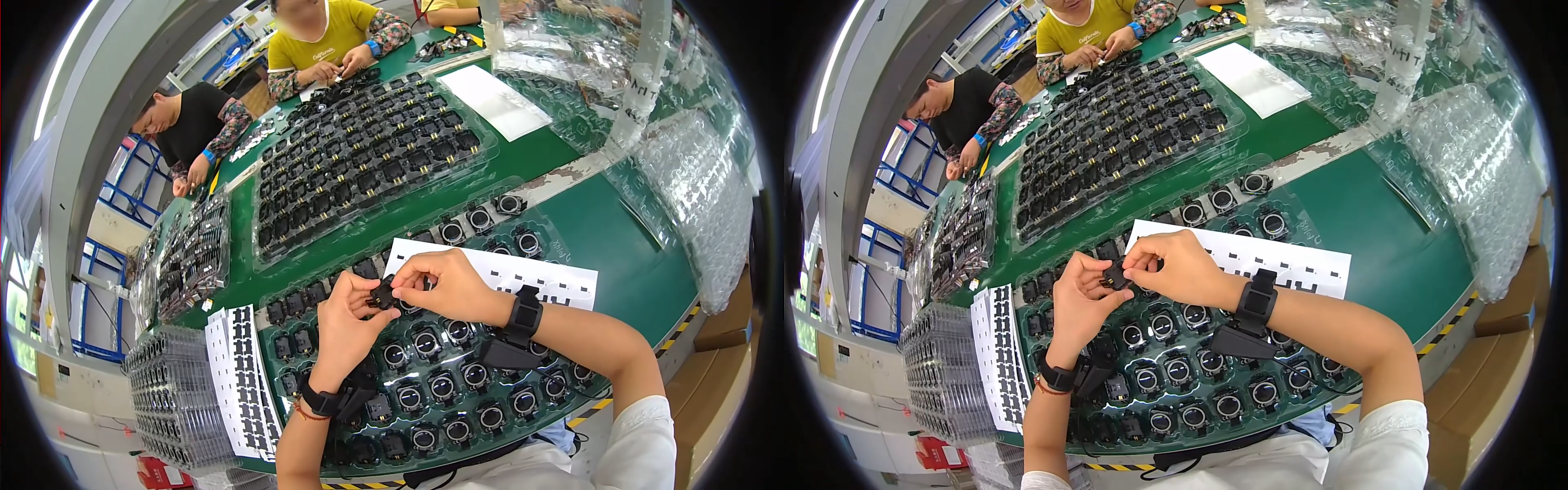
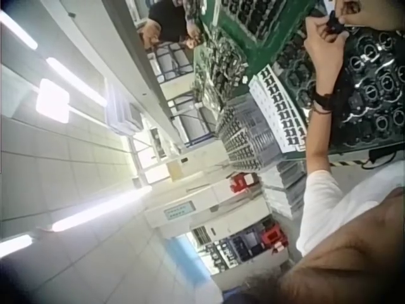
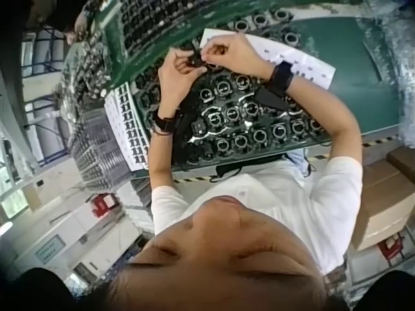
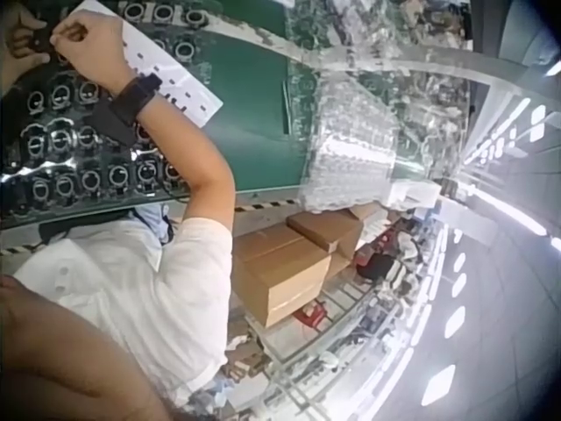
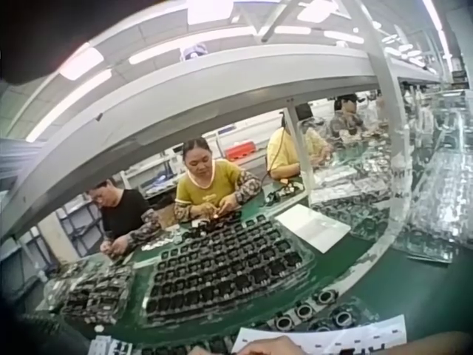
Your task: The person peels a small black sticker from a white sheet and presses it onto a black component held in their hand. They then place the labeled component back into a tray and repeat the process with another component.
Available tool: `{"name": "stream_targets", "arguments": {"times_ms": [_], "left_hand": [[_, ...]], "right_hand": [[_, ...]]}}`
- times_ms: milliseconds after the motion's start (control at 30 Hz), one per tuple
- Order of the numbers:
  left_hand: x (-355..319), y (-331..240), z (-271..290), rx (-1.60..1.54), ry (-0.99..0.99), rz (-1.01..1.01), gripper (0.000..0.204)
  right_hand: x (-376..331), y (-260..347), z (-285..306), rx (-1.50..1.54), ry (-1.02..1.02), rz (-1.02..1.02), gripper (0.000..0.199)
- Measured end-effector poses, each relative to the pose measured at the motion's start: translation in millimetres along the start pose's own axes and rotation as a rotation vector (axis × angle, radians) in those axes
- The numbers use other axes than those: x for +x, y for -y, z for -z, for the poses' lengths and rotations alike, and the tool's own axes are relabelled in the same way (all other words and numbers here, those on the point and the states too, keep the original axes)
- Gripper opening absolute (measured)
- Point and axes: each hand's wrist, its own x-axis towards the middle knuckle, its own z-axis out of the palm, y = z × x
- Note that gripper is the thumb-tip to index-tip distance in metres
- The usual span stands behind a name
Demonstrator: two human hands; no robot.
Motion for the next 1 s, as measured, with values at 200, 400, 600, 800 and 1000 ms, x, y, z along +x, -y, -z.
{"name": "stream_targets", "arguments": {"times_ms": [200,400,600,800,1000], "left_hand": [[-4.8,-9.6,-3.7,0.064,-0.038,0.034,0.029],[-11.1,-10.3,-12.4,0.178,-0.039,-0.054,0.023],[-10.0,-6.2,-4.6,-0.007,-0.069,-0.007,0.021],[-4.3,-18.4,6.3,-0.458,0.002,0.111,0.021],[-1.9,-13.8,12.2,-0.37,0.017,0.154,0.023]], "right_hand": [[0.5,-3.5,-1.8,-0.186,-0.066,0.184,0.018],[-1.4,-6.4,1.4,-0.403,-0.074,0.181,0.024],[-1.8,12.3,3.1,-0.38,-0.058,-0.049,0.025],[-1.4,-1.8,3.2,-0.447,-0.191,0.179,0.019],[-5.1,-12.0,0.3,-0.864,-0.256,0.176,0.033]]}}
